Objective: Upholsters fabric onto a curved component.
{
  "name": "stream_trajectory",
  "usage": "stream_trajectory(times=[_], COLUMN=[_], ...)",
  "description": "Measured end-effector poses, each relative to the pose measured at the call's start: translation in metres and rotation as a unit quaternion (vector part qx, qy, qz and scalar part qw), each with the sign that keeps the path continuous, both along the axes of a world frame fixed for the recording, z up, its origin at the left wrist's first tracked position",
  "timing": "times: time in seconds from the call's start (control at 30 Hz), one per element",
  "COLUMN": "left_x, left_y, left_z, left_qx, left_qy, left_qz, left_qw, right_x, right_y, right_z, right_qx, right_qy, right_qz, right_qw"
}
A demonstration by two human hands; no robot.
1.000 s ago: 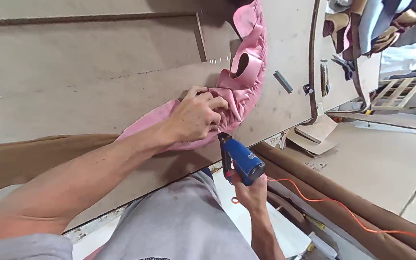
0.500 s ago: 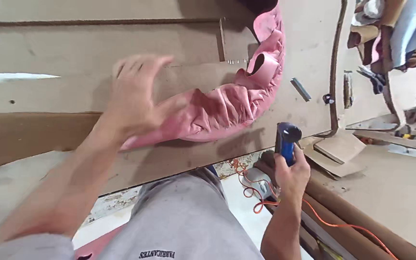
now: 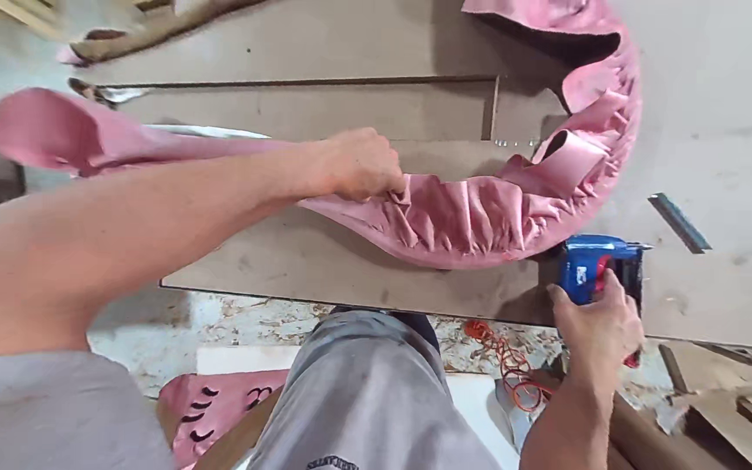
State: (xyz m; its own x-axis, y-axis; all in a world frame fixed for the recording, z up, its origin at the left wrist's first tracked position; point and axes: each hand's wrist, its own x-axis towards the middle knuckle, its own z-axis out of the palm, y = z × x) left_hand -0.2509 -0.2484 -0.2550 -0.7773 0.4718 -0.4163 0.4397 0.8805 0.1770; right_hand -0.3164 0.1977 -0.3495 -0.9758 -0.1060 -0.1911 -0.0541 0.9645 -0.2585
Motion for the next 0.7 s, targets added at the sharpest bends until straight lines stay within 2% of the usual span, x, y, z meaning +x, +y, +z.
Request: stream_trajectory(times=[0.1, 0.17, 0.23, 0.3, 0.37, 0.4, 0.43, 0.5, 0.53, 0.57, 0.63, 0.7], left_x=[0.009, 0.019, 0.032, 0.044, 0.058, 0.067, 0.075, 0.094, 0.104, 0.114, 0.123, 0.115], left_y=[-0.011, -0.014, -0.013, -0.010, -0.009, -0.011, -0.018, -0.038, -0.049, -0.060, -0.078, -0.090], left_z=[-0.006, -0.007, -0.002, 0.007, 0.008, 0.005, 0.003, -0.001, -0.008, -0.019, -0.038, -0.042], left_qx=[0.059, 0.077, 0.097, 0.114, 0.131, 0.141, 0.145, 0.120, 0.099, 0.083, 0.082, 0.101], left_qy=[0.068, 0.118, 0.173, 0.222, 0.262, 0.269, 0.256, 0.166, 0.128, 0.114, 0.152, 0.167], left_qz=[0.019, 0.022, 0.003, -0.023, -0.023, 0.011, 0.070, 0.198, 0.231, 0.234, 0.188, 0.150], left_qw=[0.996, 0.990, 0.980, 0.968, 0.956, 0.953, 0.953, 0.959, 0.960, 0.962, 0.967, 0.969], right_x=[0.017, 0.039, 0.061, 0.074, 0.071, 0.066, 0.061, 0.064, 0.070, 0.073, 0.079, 0.080], right_y=[-0.012, -0.048, -0.109, -0.185, -0.250, -0.269, -0.281, -0.286, -0.284, -0.283, -0.280, -0.277], right_z=[0.013, 0.038, 0.057, 0.061, 0.047, 0.035, 0.025, 0.020, 0.019, 0.017, 0.015, 0.016], right_qx=[-0.046, -0.136, -0.203, -0.218, -0.206, -0.227, -0.251, -0.287, -0.305, -0.316, -0.334, -0.341], right_qy=[0.085, 0.135, 0.132, 0.091, 0.060, 0.052, 0.043, 0.036, 0.042, 0.055, 0.057, 0.038], right_qz=[0.045, 0.131, 0.237, 0.324, 0.384, 0.397, 0.396, 0.355, 0.329, 0.310, 0.284, 0.269], right_qw=[0.994, 0.973, 0.941, 0.916, 0.898, 0.887, 0.882, 0.889, 0.892, 0.895, 0.897, 0.900])
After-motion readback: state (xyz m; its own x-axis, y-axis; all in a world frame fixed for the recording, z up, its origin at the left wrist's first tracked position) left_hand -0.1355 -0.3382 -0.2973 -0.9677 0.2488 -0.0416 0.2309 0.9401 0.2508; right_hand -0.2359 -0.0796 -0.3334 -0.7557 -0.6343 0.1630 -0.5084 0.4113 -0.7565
